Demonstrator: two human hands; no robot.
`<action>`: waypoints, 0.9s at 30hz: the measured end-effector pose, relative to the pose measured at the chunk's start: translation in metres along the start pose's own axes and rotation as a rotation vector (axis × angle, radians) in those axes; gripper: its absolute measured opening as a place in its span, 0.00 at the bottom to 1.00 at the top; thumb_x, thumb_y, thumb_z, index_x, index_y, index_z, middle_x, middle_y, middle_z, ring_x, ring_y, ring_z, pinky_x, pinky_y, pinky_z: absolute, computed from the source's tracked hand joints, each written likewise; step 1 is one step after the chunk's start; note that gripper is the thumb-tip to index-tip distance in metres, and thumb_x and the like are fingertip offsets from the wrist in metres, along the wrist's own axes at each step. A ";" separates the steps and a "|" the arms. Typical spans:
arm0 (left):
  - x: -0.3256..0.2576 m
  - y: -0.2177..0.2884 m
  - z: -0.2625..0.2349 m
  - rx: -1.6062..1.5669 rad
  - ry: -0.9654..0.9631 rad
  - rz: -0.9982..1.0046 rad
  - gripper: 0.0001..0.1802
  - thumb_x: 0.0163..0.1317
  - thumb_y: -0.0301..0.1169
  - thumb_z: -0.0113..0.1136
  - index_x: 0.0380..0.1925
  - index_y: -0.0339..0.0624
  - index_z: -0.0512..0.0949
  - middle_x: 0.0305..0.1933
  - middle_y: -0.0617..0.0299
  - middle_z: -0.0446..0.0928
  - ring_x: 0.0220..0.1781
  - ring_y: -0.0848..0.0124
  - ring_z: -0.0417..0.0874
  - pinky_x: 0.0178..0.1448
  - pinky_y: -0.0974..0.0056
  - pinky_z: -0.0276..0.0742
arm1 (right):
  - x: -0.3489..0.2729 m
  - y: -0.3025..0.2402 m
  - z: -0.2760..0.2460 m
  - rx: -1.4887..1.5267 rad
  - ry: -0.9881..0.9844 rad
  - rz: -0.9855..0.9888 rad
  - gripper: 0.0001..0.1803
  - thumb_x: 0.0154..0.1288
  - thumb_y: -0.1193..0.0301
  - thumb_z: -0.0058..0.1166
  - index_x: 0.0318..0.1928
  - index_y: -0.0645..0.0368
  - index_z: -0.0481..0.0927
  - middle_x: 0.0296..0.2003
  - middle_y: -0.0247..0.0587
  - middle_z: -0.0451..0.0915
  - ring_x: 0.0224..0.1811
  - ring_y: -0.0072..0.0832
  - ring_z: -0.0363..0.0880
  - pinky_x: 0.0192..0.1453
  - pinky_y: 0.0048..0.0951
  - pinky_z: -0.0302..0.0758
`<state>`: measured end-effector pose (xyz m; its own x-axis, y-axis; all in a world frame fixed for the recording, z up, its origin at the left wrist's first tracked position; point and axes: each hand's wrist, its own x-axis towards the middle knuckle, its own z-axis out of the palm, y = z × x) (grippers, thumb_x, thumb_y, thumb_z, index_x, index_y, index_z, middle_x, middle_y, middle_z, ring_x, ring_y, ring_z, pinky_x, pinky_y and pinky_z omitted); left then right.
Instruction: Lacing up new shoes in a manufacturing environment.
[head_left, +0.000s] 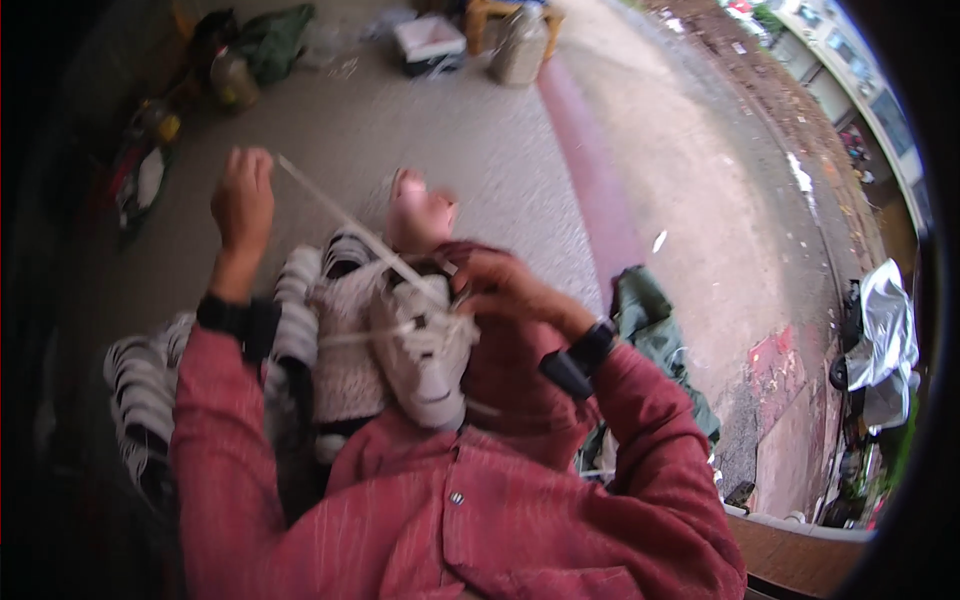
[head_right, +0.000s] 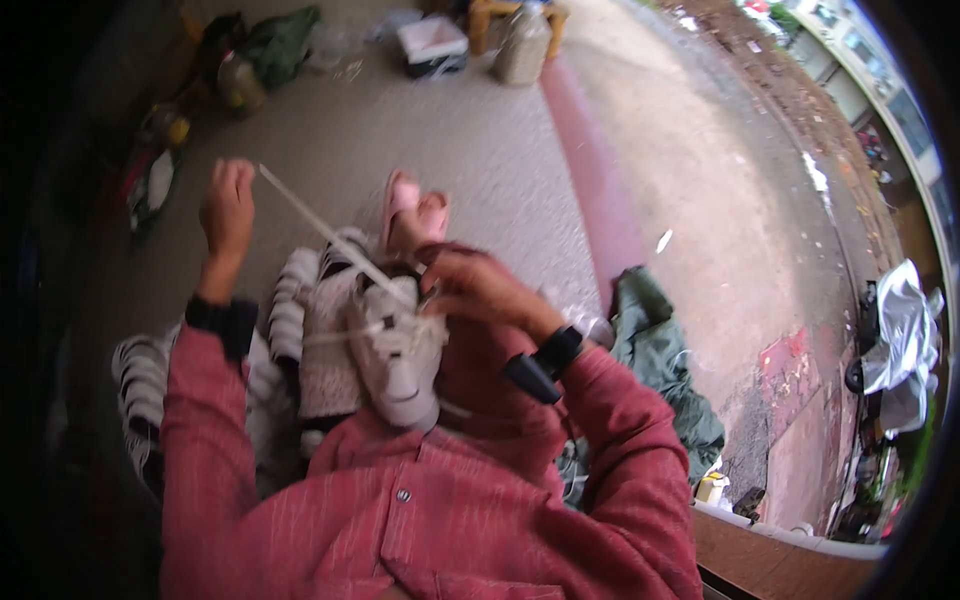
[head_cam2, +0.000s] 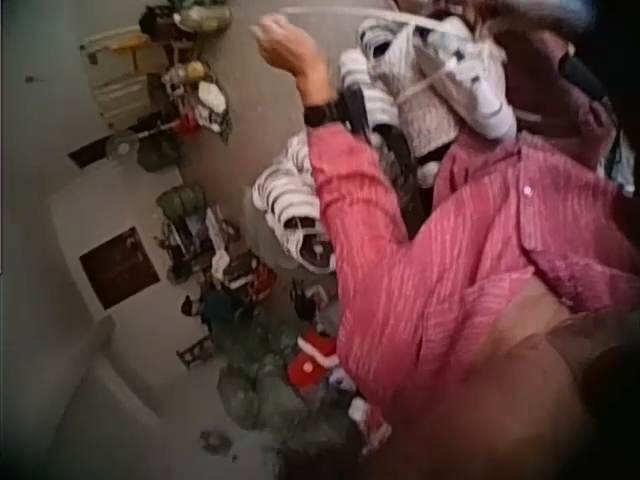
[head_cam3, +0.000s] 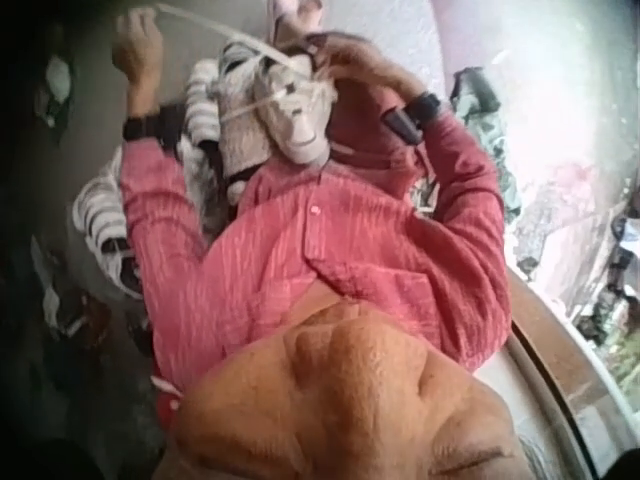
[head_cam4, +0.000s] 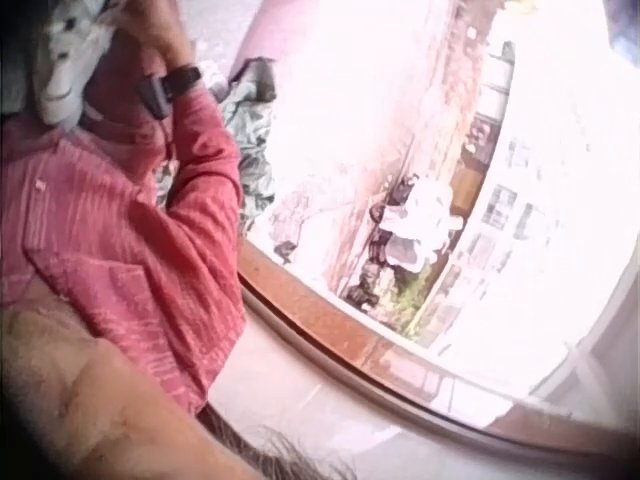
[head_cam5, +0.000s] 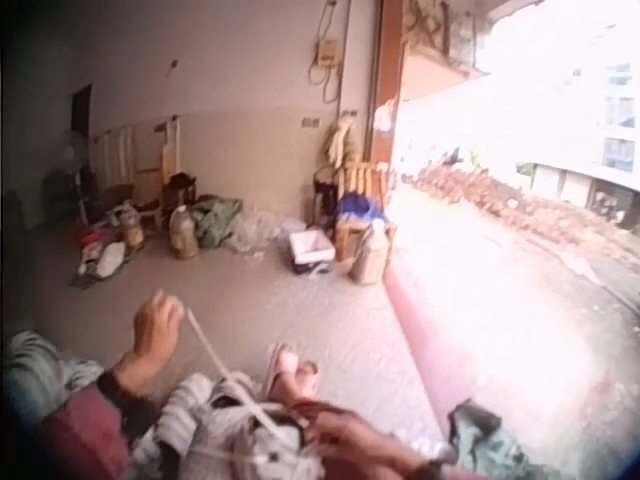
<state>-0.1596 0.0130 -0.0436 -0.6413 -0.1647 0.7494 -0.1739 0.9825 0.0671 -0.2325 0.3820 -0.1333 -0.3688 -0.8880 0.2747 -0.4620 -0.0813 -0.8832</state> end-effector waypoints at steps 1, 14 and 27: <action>0.006 -0.007 -0.003 -0.078 0.040 -0.059 0.07 0.67 0.34 0.53 0.38 0.46 0.77 0.38 0.55 0.78 0.37 0.52 0.81 0.38 0.54 0.77 | 0.000 0.007 -0.003 -0.125 0.022 -0.121 0.15 0.55 0.69 0.70 0.41 0.57 0.78 0.55 0.47 0.74 0.45 0.29 0.77 0.47 0.30 0.76; -0.091 0.134 -0.010 -0.985 -0.660 0.275 0.11 0.51 0.24 0.65 0.37 0.44 0.79 0.41 0.62 0.74 0.48 0.64 0.75 0.55 0.61 0.70 | -0.014 -0.019 -0.004 0.217 -0.057 0.280 0.17 0.66 0.73 0.57 0.55 0.58 0.75 0.32 0.30 0.76 0.34 0.17 0.73 0.39 0.22 0.72; -0.092 0.138 0.010 -0.956 -0.779 0.247 0.08 0.50 0.30 0.66 0.32 0.47 0.81 0.39 0.66 0.72 0.49 0.65 0.71 0.58 0.61 0.66 | -0.046 -0.049 0.040 0.279 0.330 0.686 0.09 0.66 0.72 0.57 0.45 0.63 0.80 0.30 0.33 0.80 0.21 0.14 0.73 0.18 0.16 0.66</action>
<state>-0.1325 0.1629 -0.1096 -0.9061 0.3448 0.2450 0.4148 0.6109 0.6743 -0.1612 0.4087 -0.1180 -0.7358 -0.6054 -0.3033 0.1557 0.2845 -0.9459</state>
